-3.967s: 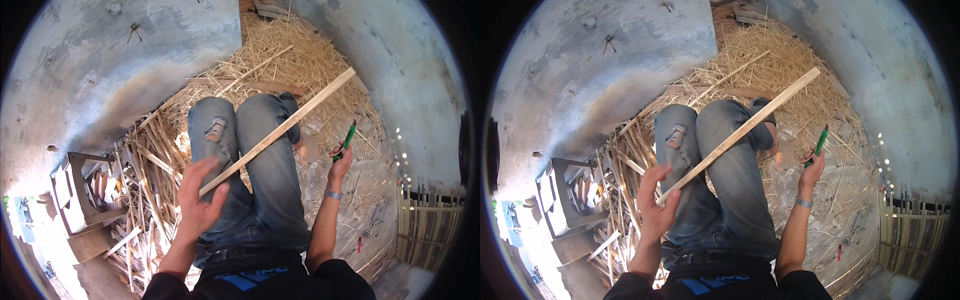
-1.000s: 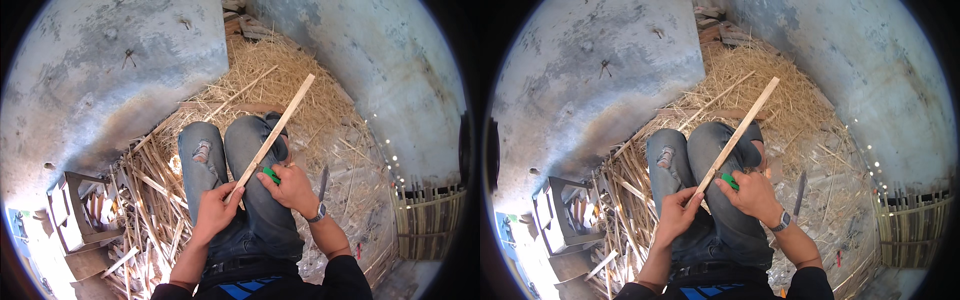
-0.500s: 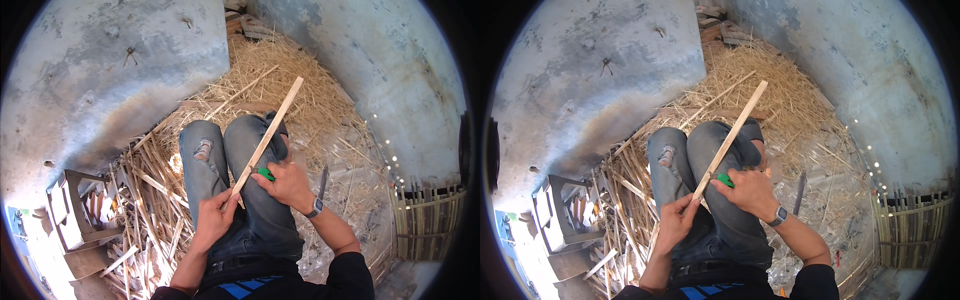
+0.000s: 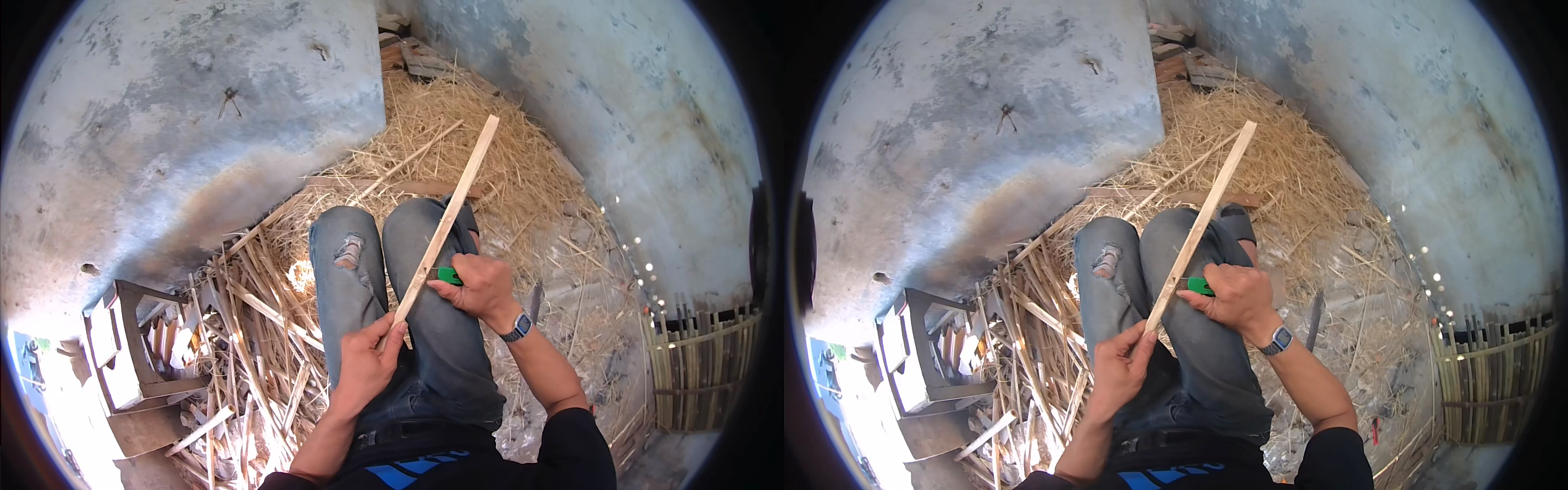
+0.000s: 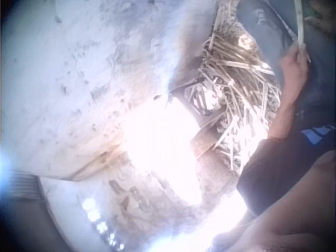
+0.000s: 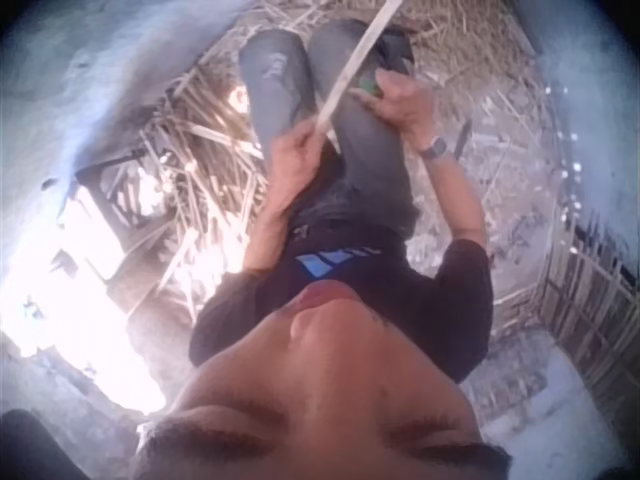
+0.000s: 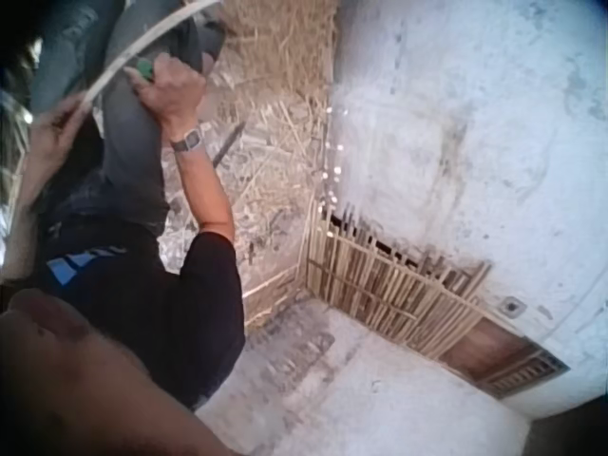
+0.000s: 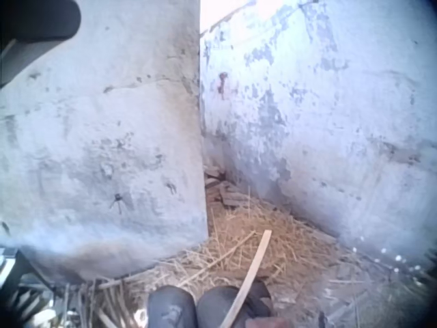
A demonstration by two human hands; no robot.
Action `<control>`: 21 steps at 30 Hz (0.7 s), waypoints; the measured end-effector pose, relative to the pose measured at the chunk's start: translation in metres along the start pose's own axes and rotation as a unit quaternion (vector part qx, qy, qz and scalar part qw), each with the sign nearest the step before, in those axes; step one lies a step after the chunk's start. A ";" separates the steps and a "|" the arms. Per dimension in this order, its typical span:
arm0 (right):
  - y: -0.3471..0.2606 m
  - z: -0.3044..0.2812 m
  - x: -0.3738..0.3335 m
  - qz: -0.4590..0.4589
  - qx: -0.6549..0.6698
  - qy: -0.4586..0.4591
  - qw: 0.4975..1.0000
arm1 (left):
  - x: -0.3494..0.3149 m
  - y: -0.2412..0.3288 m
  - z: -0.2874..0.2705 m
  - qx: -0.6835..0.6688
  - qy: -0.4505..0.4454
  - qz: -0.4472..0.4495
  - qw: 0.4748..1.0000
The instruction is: The person thins wood strips by hand using a large knife to shave the surface and a smaller green utility knife to refine the edges.
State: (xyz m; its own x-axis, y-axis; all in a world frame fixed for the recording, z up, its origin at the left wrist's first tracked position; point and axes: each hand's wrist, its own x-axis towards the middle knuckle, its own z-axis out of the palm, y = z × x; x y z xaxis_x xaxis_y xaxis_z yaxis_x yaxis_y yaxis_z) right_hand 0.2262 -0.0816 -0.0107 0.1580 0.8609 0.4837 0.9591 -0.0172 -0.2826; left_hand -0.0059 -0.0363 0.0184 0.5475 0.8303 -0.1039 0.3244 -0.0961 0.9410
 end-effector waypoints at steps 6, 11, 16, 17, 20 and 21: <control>-0.003 -0.010 0.013 0.108 0.164 -0.116 0.974 | 0.018 -0.020 0.012 -0.019 0.003 0.007 1.000; 0.016 -0.008 0.002 0.329 0.641 -0.256 0.644 | 0.023 -0.023 0.032 -0.176 -0.059 -0.028 0.982; 0.017 -0.008 -0.008 0.342 0.727 -0.222 0.552 | 0.029 -0.026 0.040 -0.220 -0.091 -0.054 0.970; 0.014 -0.009 -0.008 0.280 0.622 -0.184 0.707 | 0.029 -0.025 0.039 -0.220 -0.086 -0.056 0.970; -0.001 -0.020 -0.003 0.122 0.303 -0.082 0.942 | 0.028 -0.020 0.033 -0.167 -0.066 -0.055 0.982; -0.006 -0.024 0.004 0.117 0.263 -0.078 0.954 | 0.027 -0.017 0.031 -0.141 -0.058 -0.053 0.987</control>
State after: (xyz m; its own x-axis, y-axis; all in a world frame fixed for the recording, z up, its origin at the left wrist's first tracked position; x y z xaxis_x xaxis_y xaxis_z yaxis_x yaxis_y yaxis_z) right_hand 0.2268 -0.0904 0.0130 0.2767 0.9306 0.2397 0.6445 0.0053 -0.7646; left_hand 0.0271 -0.0288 -0.0100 0.6116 0.7577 -0.2275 0.1668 0.1576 0.9733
